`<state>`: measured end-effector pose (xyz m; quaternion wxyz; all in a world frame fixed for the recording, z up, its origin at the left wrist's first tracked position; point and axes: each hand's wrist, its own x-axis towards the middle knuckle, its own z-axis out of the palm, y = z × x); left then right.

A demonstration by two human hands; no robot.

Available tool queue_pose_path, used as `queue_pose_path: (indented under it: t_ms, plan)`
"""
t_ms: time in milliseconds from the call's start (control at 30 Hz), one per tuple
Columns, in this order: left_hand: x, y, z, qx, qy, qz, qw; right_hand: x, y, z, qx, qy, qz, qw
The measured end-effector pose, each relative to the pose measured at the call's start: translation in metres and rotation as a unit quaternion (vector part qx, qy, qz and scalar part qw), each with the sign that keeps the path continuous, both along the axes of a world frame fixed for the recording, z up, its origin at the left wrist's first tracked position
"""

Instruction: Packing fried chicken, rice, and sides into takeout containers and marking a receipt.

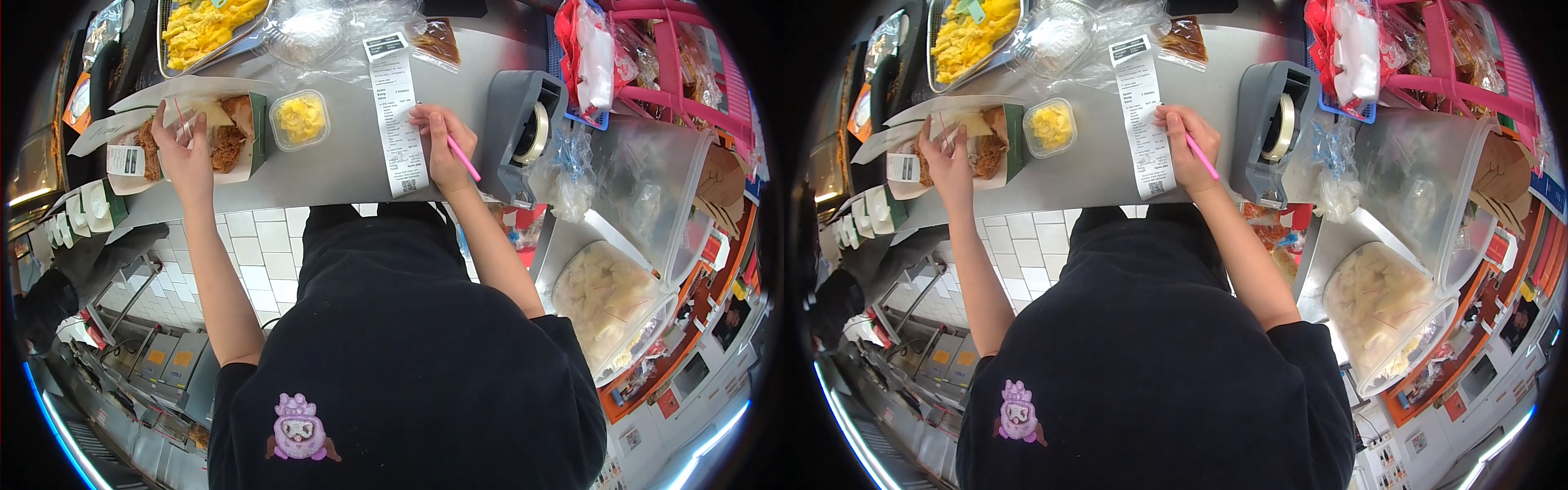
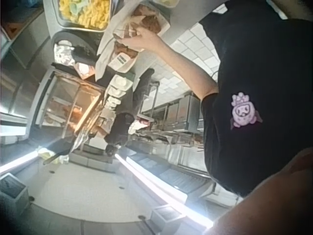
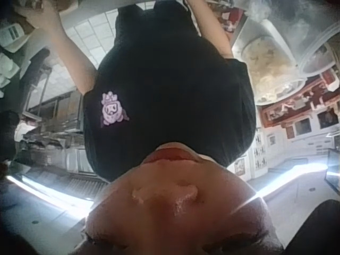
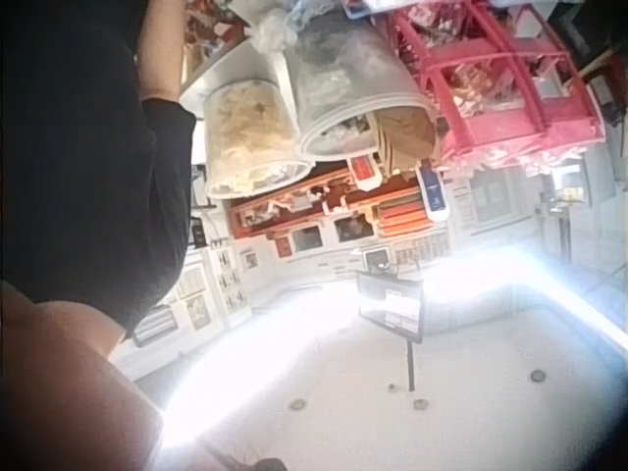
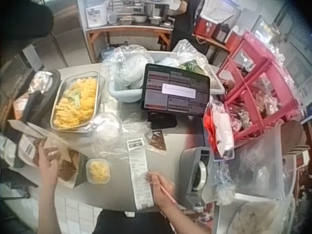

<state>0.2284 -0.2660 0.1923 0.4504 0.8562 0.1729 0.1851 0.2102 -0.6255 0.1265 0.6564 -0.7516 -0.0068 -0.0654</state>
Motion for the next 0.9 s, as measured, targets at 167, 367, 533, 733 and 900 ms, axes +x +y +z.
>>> queue_pose_path:
  t_ms: [167,367,533,733,900]
  plan:
    - [0.001,-0.002,0.01,0.243,0.103,-0.003,0.965,0.001,-0.001,0.001,-0.001,0.001,-0.004,1.0]
    - [-0.004,0.005,0.0,0.167,-0.041,0.07,0.983,0.001,0.001,0.0,0.006,-0.005,-0.009,1.0]
    - [0.001,-0.005,0.007,0.188,0.007,0.026,0.982,0.001,0.001,0.0,0.012,-0.005,-0.011,1.0]
    - [0.001,-0.012,-0.004,0.159,0.04,-0.057,0.985,0.0,0.001,-0.002,0.015,-0.002,-0.015,1.0]
    - [-0.003,-0.02,0.005,0.337,-0.054,-0.002,0.94,0.0,-0.001,-0.002,0.003,0.005,-0.013,1.0]
